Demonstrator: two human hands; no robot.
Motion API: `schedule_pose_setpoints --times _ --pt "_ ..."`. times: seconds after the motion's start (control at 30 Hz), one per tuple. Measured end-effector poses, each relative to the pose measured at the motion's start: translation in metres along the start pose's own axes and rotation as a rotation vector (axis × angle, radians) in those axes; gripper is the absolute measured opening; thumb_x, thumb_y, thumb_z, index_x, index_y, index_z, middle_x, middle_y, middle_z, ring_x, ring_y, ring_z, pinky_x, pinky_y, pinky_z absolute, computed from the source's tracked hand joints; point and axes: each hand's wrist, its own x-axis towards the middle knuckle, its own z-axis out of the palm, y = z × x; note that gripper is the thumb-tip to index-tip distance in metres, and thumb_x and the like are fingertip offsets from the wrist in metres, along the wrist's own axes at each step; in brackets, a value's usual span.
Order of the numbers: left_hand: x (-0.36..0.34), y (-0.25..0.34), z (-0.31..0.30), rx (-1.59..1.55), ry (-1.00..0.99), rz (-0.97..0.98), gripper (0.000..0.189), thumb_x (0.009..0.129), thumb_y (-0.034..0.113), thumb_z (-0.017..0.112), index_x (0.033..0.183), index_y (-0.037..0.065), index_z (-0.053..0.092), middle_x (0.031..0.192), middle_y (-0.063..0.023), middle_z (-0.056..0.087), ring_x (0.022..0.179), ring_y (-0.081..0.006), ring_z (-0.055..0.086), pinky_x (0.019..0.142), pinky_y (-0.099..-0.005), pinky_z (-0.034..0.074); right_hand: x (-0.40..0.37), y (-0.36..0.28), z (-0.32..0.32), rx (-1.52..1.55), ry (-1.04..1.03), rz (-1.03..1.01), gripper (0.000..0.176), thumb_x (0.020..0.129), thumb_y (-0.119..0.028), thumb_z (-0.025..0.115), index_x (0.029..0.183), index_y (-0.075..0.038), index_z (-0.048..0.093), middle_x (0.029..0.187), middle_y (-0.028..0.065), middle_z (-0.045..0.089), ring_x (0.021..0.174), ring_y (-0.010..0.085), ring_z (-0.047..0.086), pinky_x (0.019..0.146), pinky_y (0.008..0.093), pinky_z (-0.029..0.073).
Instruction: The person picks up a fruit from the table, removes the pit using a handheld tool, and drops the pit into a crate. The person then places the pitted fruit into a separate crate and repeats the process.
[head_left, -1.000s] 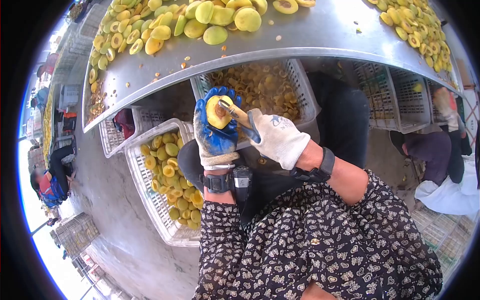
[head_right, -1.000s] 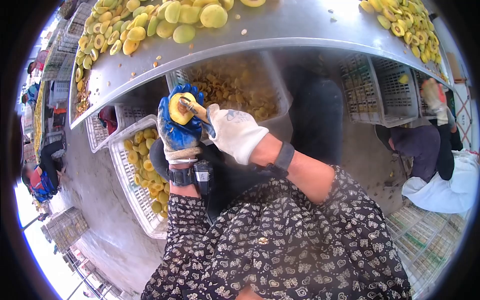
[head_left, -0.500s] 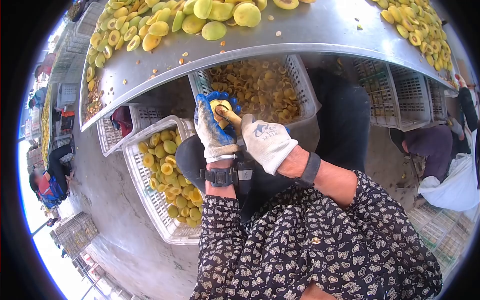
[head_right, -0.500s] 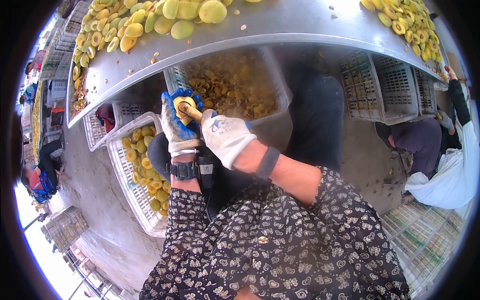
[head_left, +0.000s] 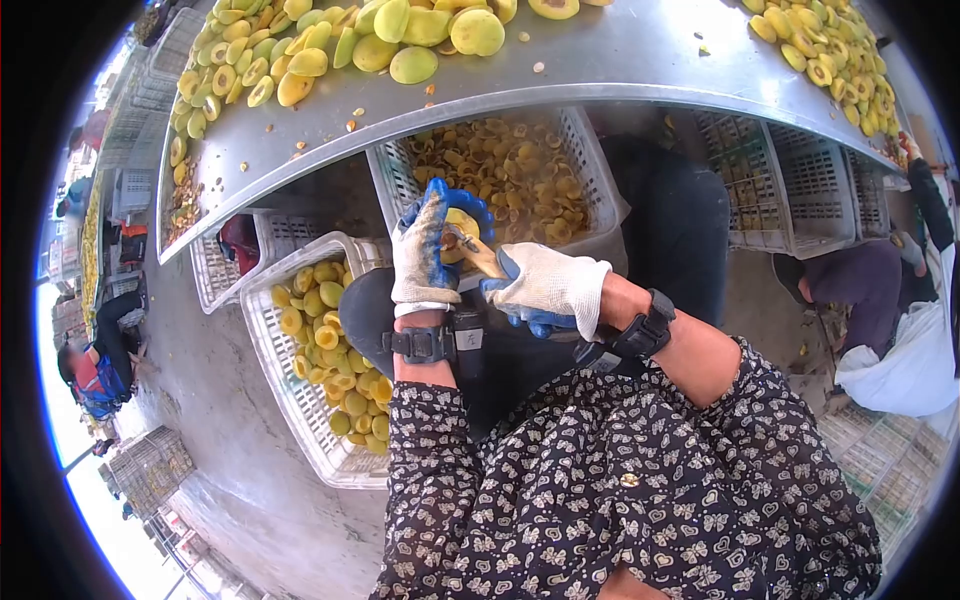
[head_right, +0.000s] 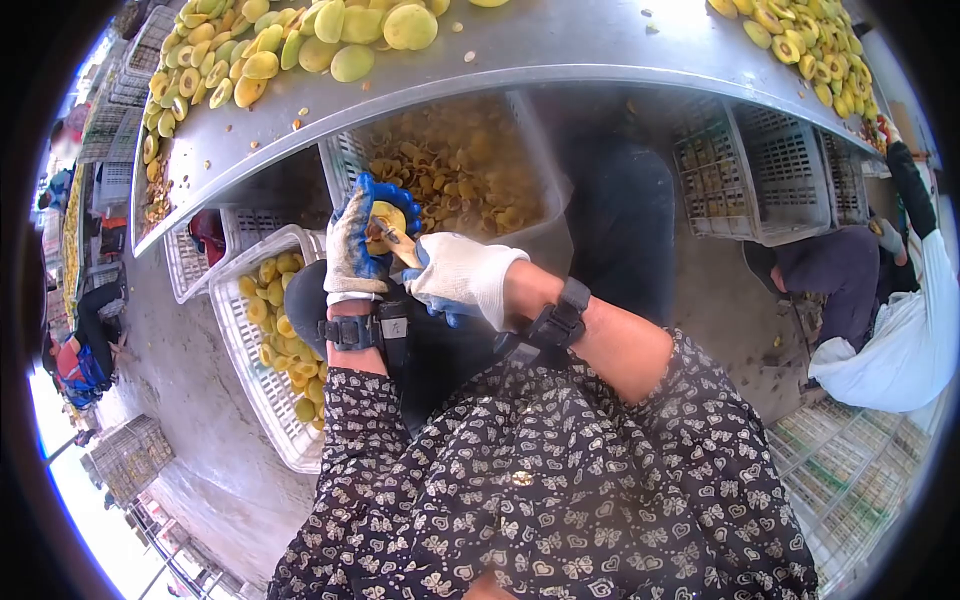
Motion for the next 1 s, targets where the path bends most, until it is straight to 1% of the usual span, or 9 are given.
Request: schedule_pose_setpoints --times 0.2,0.27,0.33,0.5,0.73,0.8,0.9,0.97,1.0 --pt "-0.001 0.000 0.002 0.266 -0.006 -0.019 0.035 0.088 0.034 0.058 0.083 0.000 0.062 0.072 -0.0129 0.063 0.057 -0.0226 0.061 0.054 -0.0343 0.053 0.002 0.015 0.002 0.012 -0.057 -0.002 0.022 0.086 -0.023 0.059 0.081 -0.004 0.049 0.057 0.0017 0.050 0.041 0.0098 0.048 0.037 0.0241 0.039" --pt "0.007 -0.001 -0.006 0.065 -0.140 -0.211 0.039 0.088 0.037 0.058 0.084 -0.002 0.062 0.074 -0.0132 0.064 0.064 -0.0230 0.063 0.059 -0.0351 0.054 -0.010 0.013 -0.006 0.337 -0.115 0.080 0.022 0.086 -0.024 0.061 0.080 -0.006 0.051 0.057 -0.0003 0.050 0.040 0.0064 0.047 0.035 0.0205 0.037" --pt "0.001 -0.001 0.005 -0.087 -0.296 0.080 0.042 0.089 0.040 0.054 0.088 -0.001 0.061 0.078 -0.0144 0.064 0.074 -0.0246 0.063 0.069 -0.0393 0.054 -0.007 0.022 -0.008 0.446 -0.182 0.024 0.022 0.086 -0.027 0.061 0.081 -0.007 0.052 0.058 -0.0021 0.050 0.040 0.0044 0.046 0.033 0.0184 0.035" --pt "-0.015 0.000 0.011 0.004 -0.073 0.053 0.031 0.087 0.030 0.061 0.083 0.000 0.062 0.070 -0.0122 0.063 0.057 -0.0219 0.062 0.051 -0.0326 0.053 -0.001 0.024 0.004 0.266 -0.101 -0.041 0.022 0.086 -0.026 0.060 0.083 -0.007 0.051 0.058 -0.0018 0.050 0.040 0.0056 0.045 0.034 0.0192 0.036" --pt "-0.011 0.002 0.012 0.305 -0.133 0.048 0.033 0.086 0.031 0.062 0.078 -0.001 0.064 0.065 -0.0107 0.062 0.054 -0.0187 0.060 0.050 -0.0293 0.050 -0.004 0.023 -0.004 0.493 -0.254 0.049 0.020 0.085 -0.026 0.060 0.083 -0.008 0.051 0.059 -0.0007 0.051 0.040 0.0077 0.047 0.035 0.0207 0.038" --pt "-0.009 0.001 0.012 0.397 -0.100 0.019 0.034 0.085 0.031 0.064 0.075 -0.001 0.064 0.064 -0.0103 0.062 0.053 -0.0183 0.059 0.049 -0.0284 0.049 -0.009 0.022 0.004 0.257 -0.130 0.045 0.020 0.085 -0.026 0.061 0.089 -0.008 0.054 0.062 -0.0003 0.052 0.041 0.0072 0.048 0.036 0.0193 0.038" --pt "-0.011 -0.001 0.008 0.307 -0.139 -0.044 0.035 0.084 0.033 0.064 0.071 0.000 0.063 0.063 -0.0109 0.062 0.053 -0.0190 0.059 0.050 -0.0296 0.049 -0.001 0.039 -0.001 0.389 -0.218 0.056 0.019 0.087 -0.023 0.059 0.096 -0.007 0.054 0.063 -0.0002 0.051 0.043 0.0068 0.047 0.038 0.0194 0.038" --pt "-0.010 -0.001 0.007 0.233 -0.174 -0.061 0.035 0.085 0.033 0.063 0.072 0.000 0.063 0.064 -0.0118 0.062 0.054 -0.0200 0.060 0.050 -0.0304 0.050 0.000 0.053 -0.003 1.036 -0.635 0.014 0.019 0.090 -0.020 0.055 0.101 -0.005 0.054 0.062 -0.0016 0.049 0.042 0.0062 0.046 0.037 0.0192 0.035" --pt "-0.010 -0.001 0.009 0.163 -0.213 -0.080 0.035 0.085 0.033 0.062 0.072 0.001 0.062 0.065 -0.0127 0.062 0.054 -0.0209 0.060 0.051 -0.0312 0.050 -0.002 0.052 -0.003 1.033 -0.633 0.012 0.019 0.090 -0.020 0.055 0.101 -0.005 0.054 0.062 -0.0016 0.049 0.042 0.0062 0.046 0.037 0.0192 0.035"
